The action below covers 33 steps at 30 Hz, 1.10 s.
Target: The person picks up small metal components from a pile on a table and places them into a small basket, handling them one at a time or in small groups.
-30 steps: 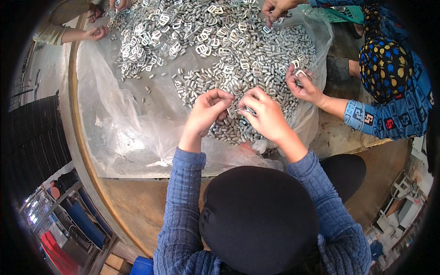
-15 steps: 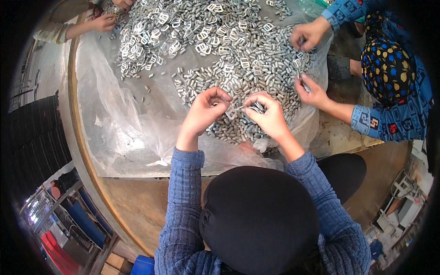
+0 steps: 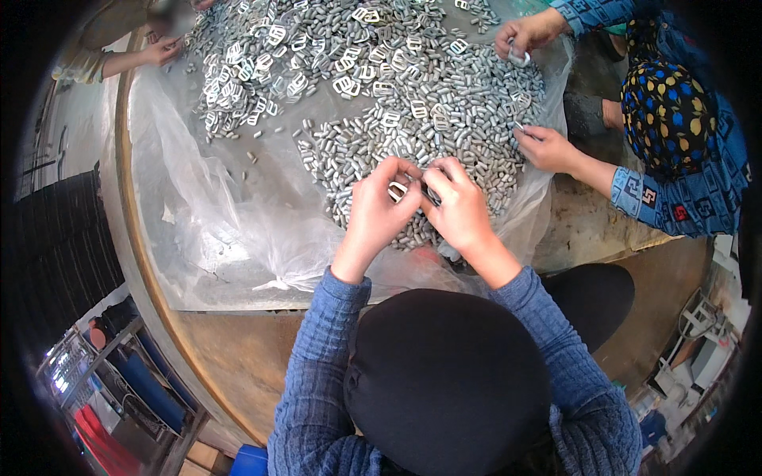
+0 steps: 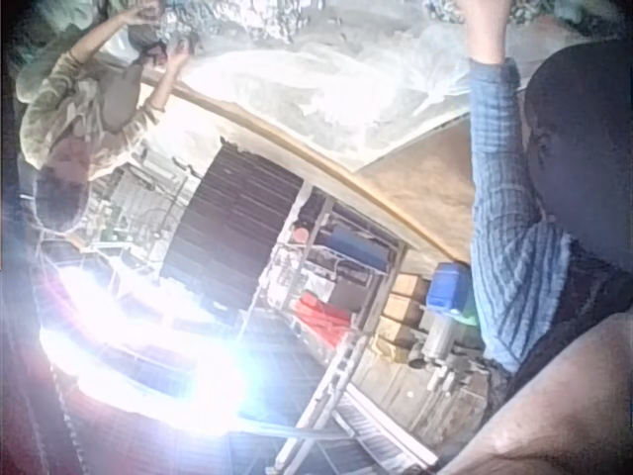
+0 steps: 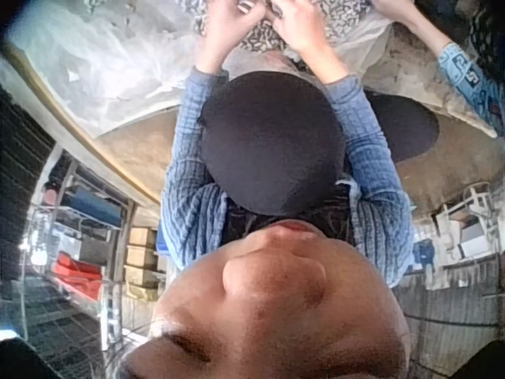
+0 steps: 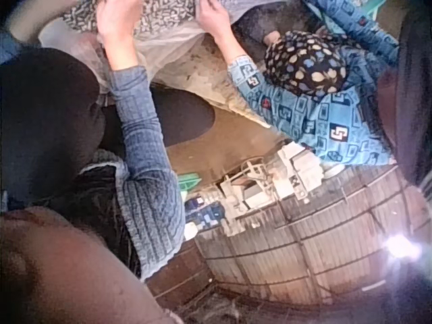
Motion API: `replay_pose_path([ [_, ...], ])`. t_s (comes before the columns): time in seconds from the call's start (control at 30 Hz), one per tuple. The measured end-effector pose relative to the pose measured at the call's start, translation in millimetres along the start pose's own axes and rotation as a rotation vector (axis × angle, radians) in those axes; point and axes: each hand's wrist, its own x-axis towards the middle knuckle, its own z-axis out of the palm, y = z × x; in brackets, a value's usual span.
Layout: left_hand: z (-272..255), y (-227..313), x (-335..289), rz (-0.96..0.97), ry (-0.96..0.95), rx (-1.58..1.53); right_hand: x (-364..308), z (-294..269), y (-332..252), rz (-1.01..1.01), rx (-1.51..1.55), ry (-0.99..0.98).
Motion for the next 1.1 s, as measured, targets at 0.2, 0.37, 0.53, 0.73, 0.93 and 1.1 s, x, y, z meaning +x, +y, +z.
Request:
replay_pose_path([
  [0.2, -20.7, -14.4, 10.5, -0.315, -0.288, -0.508, 1.4, -3.2, 2.3, -0.113, 0.072, 0.16],
  [0.37, -14.9, -8.6, 1.4, -0.239, -0.482, -0.624, 4.4, -4.2, 19.4, -0.018, 0.023, 0.134],
  [0.53, -22.0, -25.2, 5.1, -0.381, -0.195, -1.205, 12.6, -10.7, 31.2, 0.829, 1.496, -0.088],
  [0.73, 2.5, -57.0, 50.0, -0.208, 0.039, -0.094, 7.3, -10.7, 64.2, 0.902, 1.935, 0.007],
  [0.93, 19.1, -71.6, 51.0, 0.18, 0.081, 0.454, 6.6, -17.8, 66.5, 0.974, 1.885, 0.144],
  [1.1, 18.9, -21.4, 19.4, 0.084, -0.34, 0.048, -4.2, -22.0, 85.1, 0.9, 1.763, 0.162],
])
